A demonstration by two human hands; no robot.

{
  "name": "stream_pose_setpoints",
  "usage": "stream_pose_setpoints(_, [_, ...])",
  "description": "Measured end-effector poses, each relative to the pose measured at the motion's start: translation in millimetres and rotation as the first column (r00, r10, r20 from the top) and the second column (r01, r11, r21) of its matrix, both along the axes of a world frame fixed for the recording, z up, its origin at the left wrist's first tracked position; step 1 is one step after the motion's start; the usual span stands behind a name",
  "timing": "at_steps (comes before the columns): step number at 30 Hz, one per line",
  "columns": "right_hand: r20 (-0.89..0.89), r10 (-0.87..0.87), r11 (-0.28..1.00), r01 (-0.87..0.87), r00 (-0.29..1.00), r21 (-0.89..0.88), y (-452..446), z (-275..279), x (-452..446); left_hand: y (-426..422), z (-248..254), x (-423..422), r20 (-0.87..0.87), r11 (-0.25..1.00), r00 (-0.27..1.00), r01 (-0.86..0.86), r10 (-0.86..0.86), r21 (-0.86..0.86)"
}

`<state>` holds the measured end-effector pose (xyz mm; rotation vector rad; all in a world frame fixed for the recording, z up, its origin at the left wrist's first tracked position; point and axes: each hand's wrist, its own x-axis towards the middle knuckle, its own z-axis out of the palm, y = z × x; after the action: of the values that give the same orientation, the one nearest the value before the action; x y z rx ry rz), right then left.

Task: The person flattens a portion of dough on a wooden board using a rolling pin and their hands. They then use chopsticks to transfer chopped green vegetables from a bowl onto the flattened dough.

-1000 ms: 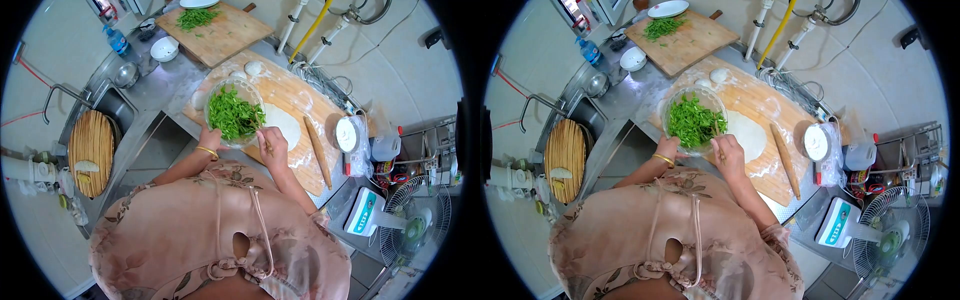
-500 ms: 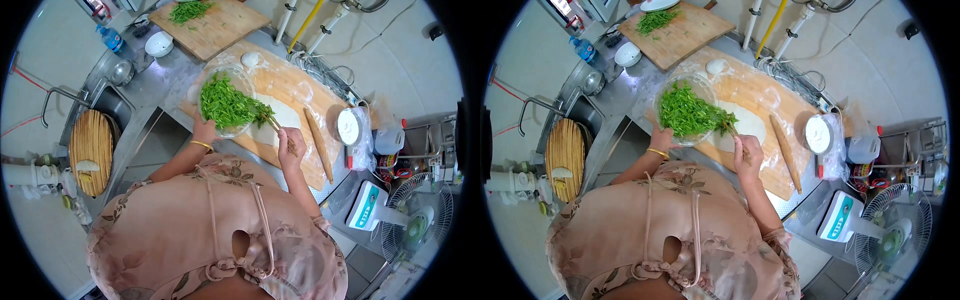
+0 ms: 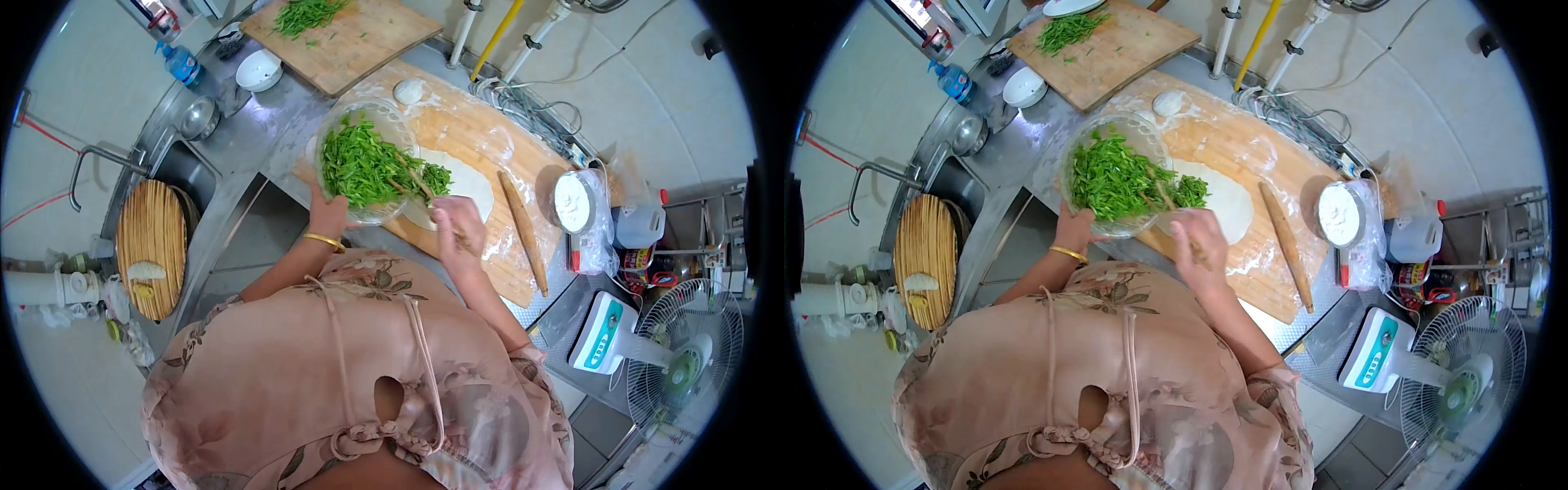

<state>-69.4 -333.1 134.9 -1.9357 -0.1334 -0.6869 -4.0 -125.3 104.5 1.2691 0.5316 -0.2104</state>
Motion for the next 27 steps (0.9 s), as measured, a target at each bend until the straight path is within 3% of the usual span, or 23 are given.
stream_pose_setpoints(3, [0.011,0.037,0.997,-0.036,0.999,-0.074,10.2,-4.4,6.5,-4.2,-7.6,1.0,-0.046,0.999,0.999,0.027,-0.026,0.025])
stream_pose_setpoints(6, [-0.029,0.057,0.991,-0.060,0.998,-0.121,7.2,-11.6,5.2,-4.7,-16.4,1.1,0.022,0.992,0.992,0.127,-0.127,-0.002])
stream_pose_setpoints(14, [-0.039,0.008,0.978,-0.016,0.999,-0.207,-4.7,-16.4,-13.2,-20.2,-4.0,5.1,0.003,0.992,0.993,0.120,-0.120,0.051])
stream_pose_setpoints(24, [-0.056,-0.140,0.986,0.134,0.989,-0.100,-24.8,-18.5,-29.0,-11.7,-31.3,10.5,0.035,0.992,0.996,0.080,-0.084,0.102])
stream_pose_setpoints(27, [-0.056,-0.192,0.977,0.185,0.980,-0.108,-33.3,-24.3,-32.5,1.7,-43.9,17.5,0.039,0.991,0.991,0.129,-0.130,0.043])
